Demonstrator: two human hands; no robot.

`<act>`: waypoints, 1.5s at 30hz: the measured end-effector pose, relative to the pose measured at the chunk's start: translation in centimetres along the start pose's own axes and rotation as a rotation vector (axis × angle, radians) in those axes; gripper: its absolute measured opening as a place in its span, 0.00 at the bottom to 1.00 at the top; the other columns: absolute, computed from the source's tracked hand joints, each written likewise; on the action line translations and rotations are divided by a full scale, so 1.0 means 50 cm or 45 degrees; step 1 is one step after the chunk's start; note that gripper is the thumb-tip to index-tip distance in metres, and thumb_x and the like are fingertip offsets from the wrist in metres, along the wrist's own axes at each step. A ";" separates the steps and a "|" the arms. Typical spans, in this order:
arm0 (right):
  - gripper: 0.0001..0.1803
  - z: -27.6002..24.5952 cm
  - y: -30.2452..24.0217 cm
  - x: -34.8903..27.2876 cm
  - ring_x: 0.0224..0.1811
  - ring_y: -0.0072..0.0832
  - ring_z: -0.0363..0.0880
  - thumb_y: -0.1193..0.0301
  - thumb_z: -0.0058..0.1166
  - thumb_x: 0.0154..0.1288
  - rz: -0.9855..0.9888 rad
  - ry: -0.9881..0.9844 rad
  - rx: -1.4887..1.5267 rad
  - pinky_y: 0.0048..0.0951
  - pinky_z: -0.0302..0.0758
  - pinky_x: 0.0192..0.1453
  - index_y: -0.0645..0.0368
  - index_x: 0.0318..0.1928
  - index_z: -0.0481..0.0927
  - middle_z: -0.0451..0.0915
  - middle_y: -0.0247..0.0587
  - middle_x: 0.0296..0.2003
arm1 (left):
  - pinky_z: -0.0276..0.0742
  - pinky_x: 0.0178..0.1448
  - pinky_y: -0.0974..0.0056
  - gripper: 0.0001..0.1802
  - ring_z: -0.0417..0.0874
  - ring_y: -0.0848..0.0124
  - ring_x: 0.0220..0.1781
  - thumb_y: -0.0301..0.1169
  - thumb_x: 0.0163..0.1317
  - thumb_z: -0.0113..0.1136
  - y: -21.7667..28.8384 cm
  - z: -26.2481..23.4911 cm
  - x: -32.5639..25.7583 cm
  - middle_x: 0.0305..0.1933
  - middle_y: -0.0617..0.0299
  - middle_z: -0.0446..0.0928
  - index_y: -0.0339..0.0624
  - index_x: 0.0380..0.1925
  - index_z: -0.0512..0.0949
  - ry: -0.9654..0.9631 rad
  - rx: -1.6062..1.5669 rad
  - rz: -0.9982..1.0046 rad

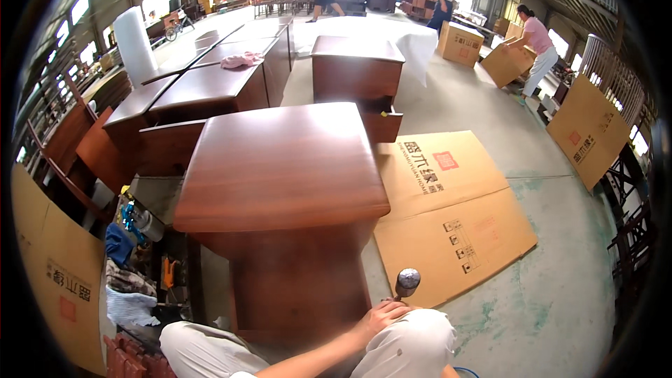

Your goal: The person wipes the inside of a wooden drawer and the outer edges of the furniture piece by hand and using a cloth. The person also prepares and uses a spray tool to apply a substance to the side of the furniture.

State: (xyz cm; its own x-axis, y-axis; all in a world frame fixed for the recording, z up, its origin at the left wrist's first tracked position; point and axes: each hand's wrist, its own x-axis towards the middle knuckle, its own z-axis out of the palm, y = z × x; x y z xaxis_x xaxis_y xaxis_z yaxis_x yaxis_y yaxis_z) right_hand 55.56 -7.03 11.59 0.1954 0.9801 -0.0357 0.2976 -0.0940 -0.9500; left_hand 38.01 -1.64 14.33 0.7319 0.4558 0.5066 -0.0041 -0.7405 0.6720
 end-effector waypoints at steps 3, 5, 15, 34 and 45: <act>0.19 0.010 0.016 0.007 0.43 0.37 0.89 0.77 0.56 0.67 -0.060 -0.005 0.013 0.32 0.84 0.49 0.64 0.57 0.87 0.90 0.46 0.47 | 0.79 0.69 0.50 0.21 0.82 0.56 0.63 0.32 0.63 0.63 -0.010 0.016 0.002 0.59 0.55 0.82 0.41 0.56 0.84 0.065 0.175 0.095; 0.19 -0.006 0.010 -0.001 0.43 0.37 0.89 0.77 0.56 0.67 -0.118 0.026 -0.017 0.32 0.83 0.49 0.64 0.57 0.87 0.90 0.46 0.47 | 0.80 0.67 0.51 0.21 0.83 0.58 0.62 0.31 0.61 0.64 -0.015 0.014 0.038 0.58 0.57 0.83 0.43 0.56 0.85 0.145 0.204 0.185; 0.18 0.038 0.038 0.025 0.43 0.36 0.89 0.78 0.55 0.67 -0.213 -0.039 0.040 0.32 0.83 0.50 0.64 0.56 0.87 0.90 0.46 0.47 | 0.84 0.60 0.56 0.15 0.84 0.65 0.56 0.28 0.55 0.70 -0.022 0.028 0.002 0.48 0.65 0.83 0.45 0.44 0.87 0.333 0.235 0.011; 0.17 0.056 0.019 0.078 0.44 0.35 0.89 0.79 0.53 0.68 -0.303 -0.091 -0.200 0.31 0.83 0.50 0.65 0.55 0.86 0.90 0.46 0.48 | 0.84 0.59 0.53 0.13 0.83 0.61 0.55 0.26 0.53 0.69 -0.043 0.019 0.008 0.51 0.61 0.83 0.39 0.41 0.87 0.440 0.211 -0.133; 0.17 0.068 0.015 0.082 0.44 0.34 0.89 0.79 0.52 0.70 -0.305 -0.091 -0.194 0.31 0.83 0.50 0.66 0.55 0.86 0.90 0.46 0.47 | 0.85 0.58 0.53 0.15 0.83 0.59 0.55 0.27 0.52 0.70 -0.042 0.015 0.004 0.51 0.60 0.83 0.38 0.41 0.87 0.422 0.206 -0.151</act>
State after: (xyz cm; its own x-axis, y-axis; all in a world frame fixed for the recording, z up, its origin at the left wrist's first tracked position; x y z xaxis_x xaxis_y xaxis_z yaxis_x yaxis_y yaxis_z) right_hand 53.42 -2.50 9.68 0.0376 0.9869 0.1569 0.4653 0.1217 -0.8768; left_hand 38.68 -0.34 12.64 0.4608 0.6580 0.5955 0.1943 -0.7295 0.6558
